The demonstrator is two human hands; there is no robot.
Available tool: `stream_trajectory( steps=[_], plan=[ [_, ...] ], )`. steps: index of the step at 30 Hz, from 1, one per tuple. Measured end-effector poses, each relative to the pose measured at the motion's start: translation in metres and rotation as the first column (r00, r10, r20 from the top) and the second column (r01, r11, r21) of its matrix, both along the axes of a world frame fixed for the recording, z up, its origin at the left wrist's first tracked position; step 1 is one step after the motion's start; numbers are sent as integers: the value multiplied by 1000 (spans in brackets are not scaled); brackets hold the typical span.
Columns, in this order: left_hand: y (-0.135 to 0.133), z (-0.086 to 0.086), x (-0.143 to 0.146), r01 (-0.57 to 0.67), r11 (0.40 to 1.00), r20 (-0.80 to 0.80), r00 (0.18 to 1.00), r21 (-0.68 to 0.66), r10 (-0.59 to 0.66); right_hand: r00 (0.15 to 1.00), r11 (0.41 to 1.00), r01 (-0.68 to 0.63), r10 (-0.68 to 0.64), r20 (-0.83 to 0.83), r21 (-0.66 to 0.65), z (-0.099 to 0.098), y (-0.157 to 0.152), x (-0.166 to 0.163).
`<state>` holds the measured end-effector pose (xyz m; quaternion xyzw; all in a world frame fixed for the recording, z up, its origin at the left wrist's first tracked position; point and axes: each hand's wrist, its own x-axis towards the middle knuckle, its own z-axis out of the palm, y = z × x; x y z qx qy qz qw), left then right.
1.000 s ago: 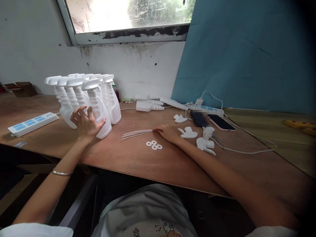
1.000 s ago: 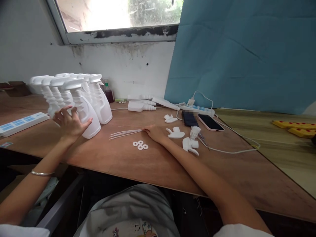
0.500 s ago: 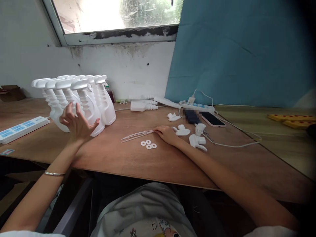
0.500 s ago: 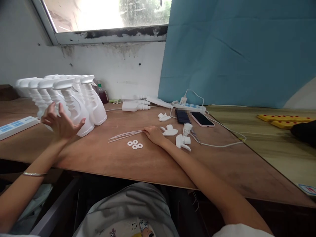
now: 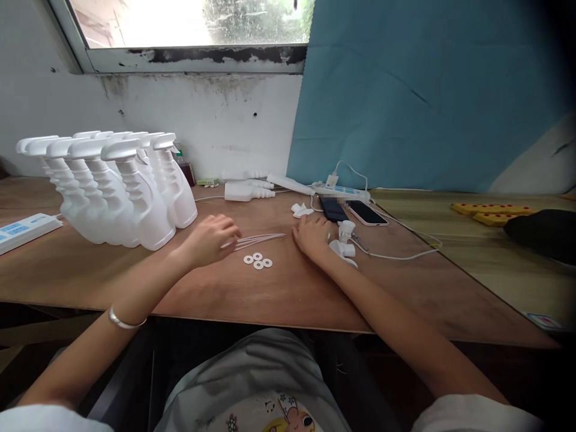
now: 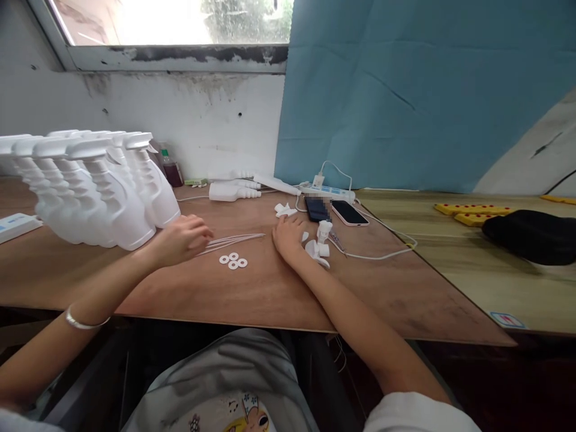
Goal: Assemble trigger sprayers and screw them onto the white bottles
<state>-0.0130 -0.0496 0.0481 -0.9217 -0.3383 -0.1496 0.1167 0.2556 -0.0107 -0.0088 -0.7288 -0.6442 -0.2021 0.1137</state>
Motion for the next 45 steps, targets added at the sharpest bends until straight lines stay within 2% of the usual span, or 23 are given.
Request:
stream_trajectory(
  steps=[2,3,5,7,10,12,14,16,18,20,22,24,30,32,36,39,40,42,45],
  plan=[
    [5,1,24,130,957,-141,975,-260,-171,998,995,32,-37,-50,-90,-2,1,3],
    [9,1,33,121,934,-184,964,-337,-191,997,994,22,-29,-66,-104,-4,2,4],
    [17,-1,45,31,923,-256,957,-384,-139,997,997,-20,14,-75,-75,-5,3,6],
    [25,-4,51,-36,926,-295,952,-376,-83,992,996,-93,92,-85,-9,-5,3,7],
    [30,-9,51,-62,929,-284,958,-365,-47,936,949,-287,307,-173,128,-4,3,4],
    [32,-13,49,-45,926,-237,970,-374,-49,819,858,-448,507,-269,252,-3,3,-2],
    [34,-15,45,-9,909,-139,989,-416,-53,647,736,-562,675,-355,377,-5,1,-10],
    [37,-16,40,51,868,29,999,-493,-42,473,636,-616,770,-428,465,-10,-2,-19],
    [39,-14,34,141,812,246,969,-567,3,329,572,-647,806,-492,504,-14,-4,-27],
    [40,-11,30,233,771,446,892,-593,73,227,531,-678,809,-542,509,-18,-7,-32],
    [39,-11,30,290,752,572,809,-591,137,163,505,-704,799,-578,499,-21,-10,-35],
    [38,-14,33,306,749,616,770,-587,168,121,491,-720,785,-608,490,-23,-12,-37],
    [41,-39,46,268,791,641,742,-551,195,11,451,-752,738,-675,480,-21,-16,-43],
    [43,-45,47,257,800,636,747,-542,191,-18,444,-762,713,-701,471,-19,-17,-44],
    [42,-46,47,243,823,657,729,-514,195,-79,467,-747,645,-760,474,-17,-16,-44],
    [41,-44,46,321,794,668,731,-517,140,-95,475,-741,626,-774,475,-16,-14,-41],
    [41,-44,46,352,778,663,741,-520,107,-78,473,-749,632,-771,463,-15,-13,-39],
    [42,-45,45,386,770,640,768,-508,37,15,474,-774,676,-737,419,-13,-12,-35],
    [44,-48,45,371,808,606,795,-457,-22,192,460,-805,799,-570,374,-11,-13,-29]
  ],
)
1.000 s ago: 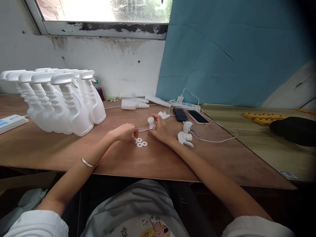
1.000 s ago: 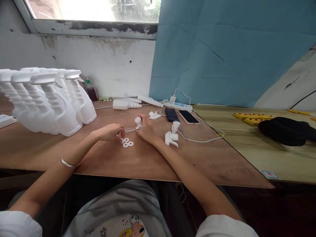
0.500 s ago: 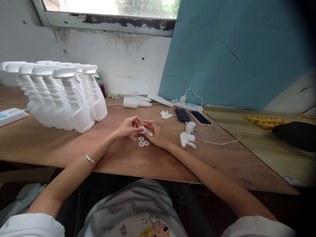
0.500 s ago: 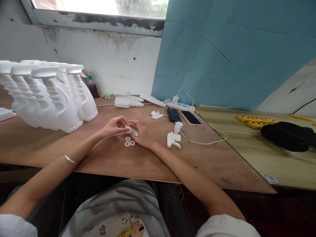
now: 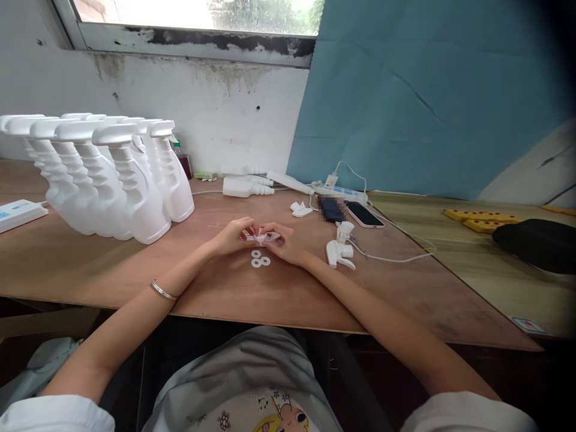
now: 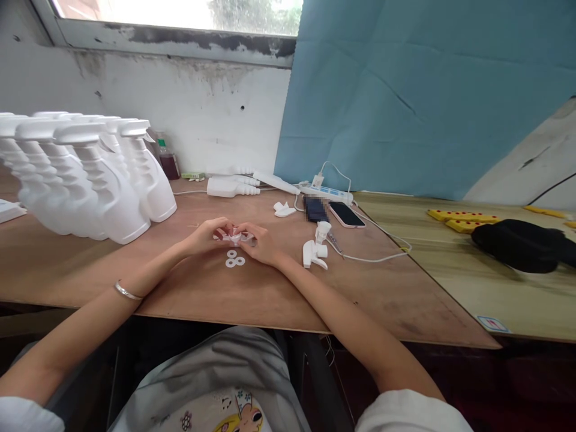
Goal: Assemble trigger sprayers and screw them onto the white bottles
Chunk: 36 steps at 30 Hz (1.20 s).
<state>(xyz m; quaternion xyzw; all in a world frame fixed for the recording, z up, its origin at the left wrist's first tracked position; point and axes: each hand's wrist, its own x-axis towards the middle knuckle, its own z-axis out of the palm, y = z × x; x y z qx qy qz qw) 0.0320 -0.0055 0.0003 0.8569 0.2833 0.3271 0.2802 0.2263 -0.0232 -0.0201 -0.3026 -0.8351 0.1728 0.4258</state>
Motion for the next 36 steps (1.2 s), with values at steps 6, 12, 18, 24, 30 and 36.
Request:
stream_trajectory(
  steps=[6,12,18,24,30,36],
  plan=[
    [1,-2,0,38,998,-43,998,57,-36,991,983,20,-43,127,180,1,-3,4],
    [0,-1,0,30,990,-90,996,136,-18,982,974,-43,0,190,224,2,-1,6],
    [2,-2,-2,17,976,-125,992,218,11,982,970,-52,6,190,239,2,0,8],
    [3,-3,0,34,972,-86,996,231,-14,981,969,-49,1,195,242,3,-2,8],
    [1,2,2,88,964,-166,985,252,-46,979,970,-41,-9,203,241,-2,1,10],
    [-7,6,-1,109,944,-254,967,310,-29,979,960,-40,-18,205,275,-6,-1,10]
  ],
)
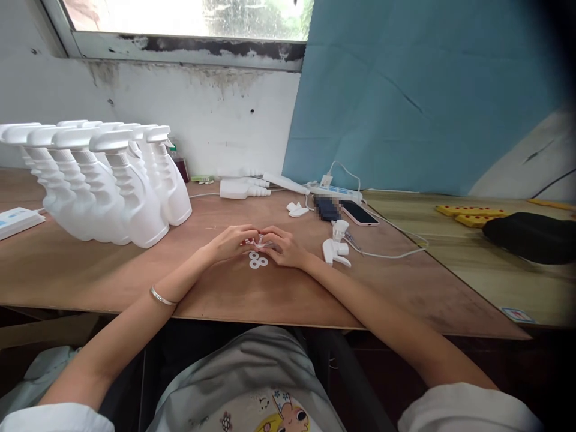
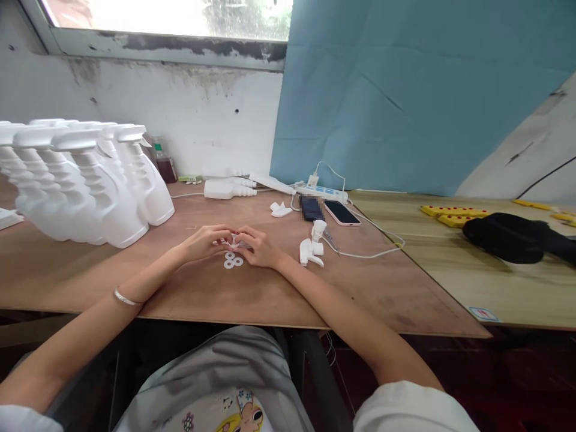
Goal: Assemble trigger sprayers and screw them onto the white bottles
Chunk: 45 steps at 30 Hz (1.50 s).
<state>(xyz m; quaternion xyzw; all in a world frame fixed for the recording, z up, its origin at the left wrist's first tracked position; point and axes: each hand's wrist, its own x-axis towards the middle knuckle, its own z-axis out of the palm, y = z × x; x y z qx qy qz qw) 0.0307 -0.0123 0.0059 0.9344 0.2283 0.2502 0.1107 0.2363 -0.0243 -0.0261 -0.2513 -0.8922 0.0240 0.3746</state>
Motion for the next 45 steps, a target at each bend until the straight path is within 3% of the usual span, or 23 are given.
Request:
stream_trajectory(
  steps=[5,12,19,23,25,29,31,34,37,40,45],
  plan=[
    [-5,3,-2,-75,995,-42,996,66,77,993,998,67,-68,-95,-10,-4,2,-1],
    [-6,2,0,-112,979,-127,983,172,134,995,997,79,-78,-66,20,-4,1,-1],
    [-7,2,2,-143,985,-100,983,97,152,994,998,62,-60,-94,15,-4,3,-1],
    [-8,-1,3,-141,989,-58,988,52,144,992,995,-9,-3,-129,-98,-1,0,-1],
    [-7,-2,3,-137,989,-44,989,59,139,973,977,-42,-8,-232,-210,2,0,-2],
    [-8,-1,4,-129,990,-36,991,57,131,850,907,22,-238,-470,-420,3,11,2],
    [-9,0,5,-120,992,-48,991,39,122,834,868,126,-355,-423,-479,-1,21,6],
    [-10,1,7,-115,993,-67,991,21,116,907,848,232,-366,-209,-476,-6,31,11],
    [-11,0,9,-119,993,-72,990,17,120,950,897,304,-311,30,-321,-7,31,11],
    [-13,-1,10,-130,991,-102,986,29,133,921,921,361,-326,213,-150,-5,27,8],
    [-13,-2,9,-205,979,-110,973,7,204,893,908,410,-381,239,-84,-3,24,7]
  ],
)
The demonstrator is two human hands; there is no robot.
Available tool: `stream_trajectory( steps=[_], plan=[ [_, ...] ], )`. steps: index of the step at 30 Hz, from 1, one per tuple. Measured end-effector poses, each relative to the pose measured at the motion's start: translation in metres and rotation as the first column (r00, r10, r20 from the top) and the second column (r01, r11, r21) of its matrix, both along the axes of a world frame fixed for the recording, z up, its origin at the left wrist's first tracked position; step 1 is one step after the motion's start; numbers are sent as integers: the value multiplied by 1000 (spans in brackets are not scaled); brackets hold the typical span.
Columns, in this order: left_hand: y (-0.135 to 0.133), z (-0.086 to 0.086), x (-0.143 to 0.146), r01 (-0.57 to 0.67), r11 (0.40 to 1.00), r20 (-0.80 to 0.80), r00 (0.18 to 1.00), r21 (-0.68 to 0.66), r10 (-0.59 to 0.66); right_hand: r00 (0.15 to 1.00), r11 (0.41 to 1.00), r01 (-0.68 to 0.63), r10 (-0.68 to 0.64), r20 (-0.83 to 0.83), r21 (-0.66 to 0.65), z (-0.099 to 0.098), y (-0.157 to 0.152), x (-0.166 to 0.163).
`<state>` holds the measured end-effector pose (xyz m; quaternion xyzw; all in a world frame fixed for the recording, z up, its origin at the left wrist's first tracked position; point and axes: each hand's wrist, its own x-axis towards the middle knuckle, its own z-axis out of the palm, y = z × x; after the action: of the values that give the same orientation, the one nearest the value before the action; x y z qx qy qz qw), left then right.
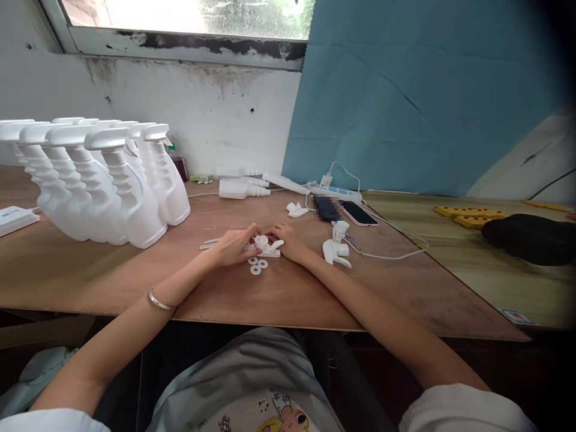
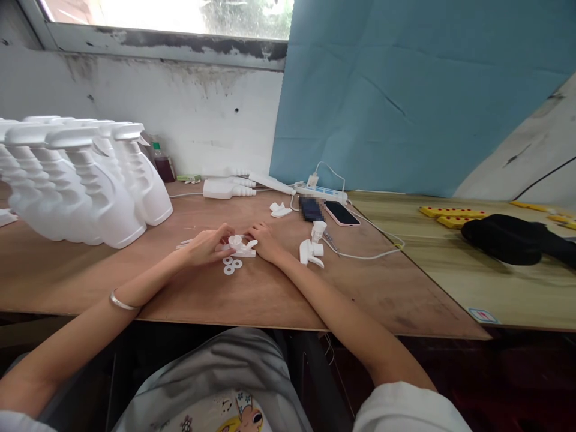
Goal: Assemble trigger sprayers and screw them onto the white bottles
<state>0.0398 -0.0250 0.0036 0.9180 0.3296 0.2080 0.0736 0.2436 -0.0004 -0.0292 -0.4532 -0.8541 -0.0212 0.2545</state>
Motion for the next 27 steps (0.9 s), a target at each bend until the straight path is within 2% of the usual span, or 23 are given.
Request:
stream_trajectory(
  steps=[2,6,10,13,16,18,20,25,27],
  plan=[
    [1,0,-1,-3,1000,16,1000,5,3,1000,1000,6,-6,-27,-1,-1,1,1],
    [4,-1,-2,70,997,39,997,40,-72,991,1000,10,-12,-137,-14,-2,3,4],
    [7,-4,-2,95,995,120,988,29,-98,921,996,91,-94,-379,-26,4,1,4],
    [7,-5,-1,91,996,174,980,21,-93,733,993,55,-114,-671,-108,14,-4,0],
    [8,-6,-1,88,996,191,978,2,-87,457,975,-147,-84,-885,-168,25,-12,-9],
    [8,-6,-1,78,997,194,978,-7,-75,342,948,-262,-82,-936,-179,31,-19,-16],
    [9,-6,-1,74,997,188,980,-8,-71,330,929,-323,-68,-941,-181,35,-27,-22],
    [9,-4,-1,94,996,170,981,-12,-90,471,936,-301,-22,-882,-184,33,-36,-31],
    [9,-3,-1,94,995,164,982,-15,-90,501,940,-280,-28,-865,-192,31,-36,-32]
  ],
)
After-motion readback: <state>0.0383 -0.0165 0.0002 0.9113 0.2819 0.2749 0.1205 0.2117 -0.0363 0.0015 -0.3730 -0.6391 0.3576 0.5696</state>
